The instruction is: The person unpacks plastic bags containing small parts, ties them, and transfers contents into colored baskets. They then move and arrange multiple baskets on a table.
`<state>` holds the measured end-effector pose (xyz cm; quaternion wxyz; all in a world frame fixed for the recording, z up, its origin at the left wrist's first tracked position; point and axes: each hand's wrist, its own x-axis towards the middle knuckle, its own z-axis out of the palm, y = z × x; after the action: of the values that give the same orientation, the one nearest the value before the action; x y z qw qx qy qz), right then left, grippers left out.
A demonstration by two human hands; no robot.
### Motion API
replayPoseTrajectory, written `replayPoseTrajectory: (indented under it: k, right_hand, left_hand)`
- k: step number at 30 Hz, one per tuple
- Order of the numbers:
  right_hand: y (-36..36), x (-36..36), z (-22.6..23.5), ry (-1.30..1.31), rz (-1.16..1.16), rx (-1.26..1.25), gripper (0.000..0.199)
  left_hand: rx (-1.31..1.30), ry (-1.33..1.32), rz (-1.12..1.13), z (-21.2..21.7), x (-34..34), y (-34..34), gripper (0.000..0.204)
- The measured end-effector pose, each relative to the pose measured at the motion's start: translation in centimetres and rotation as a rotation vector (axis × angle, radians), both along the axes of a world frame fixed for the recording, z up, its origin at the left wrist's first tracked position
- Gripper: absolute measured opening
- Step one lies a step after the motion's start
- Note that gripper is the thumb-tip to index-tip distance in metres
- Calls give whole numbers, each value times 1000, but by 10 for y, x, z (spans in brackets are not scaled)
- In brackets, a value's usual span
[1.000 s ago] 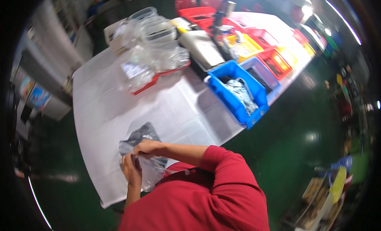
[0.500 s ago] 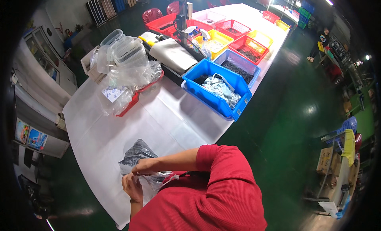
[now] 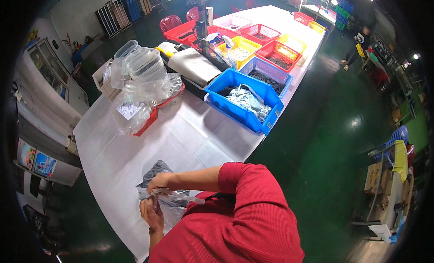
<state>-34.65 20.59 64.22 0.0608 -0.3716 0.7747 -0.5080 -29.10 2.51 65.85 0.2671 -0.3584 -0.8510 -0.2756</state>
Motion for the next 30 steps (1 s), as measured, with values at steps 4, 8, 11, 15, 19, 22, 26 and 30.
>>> replayPoseTrajectory:
  k: [4,8,11,15,19,22,26,30]
  right_hand:
    - [21,15,77,-429,-48,-141,19]
    - [83,-18,148,-726,-218,-562,24]
    - [135,-8,200,-594,-475,-767,25]
    - [178,24,221,-401,-664,-1047,21]
    - [170,44,171,-438,-865,-531,23]
    - [148,72,120,-543,-905,-465,44]
    - [137,99,81,-661,-1001,-535,42]
    - [152,112,70,-652,-974,-429,28]
  left_hand:
    - [-213,-1,-61,-5,3,-35,32]
    - [-285,-156,-4,-29,20,-83,36]
    - [3,-451,146,-19,27,-68,34]
    - [595,-1103,198,4,18,-44,43]
    - [989,-1654,-6,35,-8,-46,46]
    - [860,-1389,159,75,-35,-21,47]
    - [1151,-1246,238,94,-72,-48,37]
    - [1269,-1225,6,102,-114,-45,24]
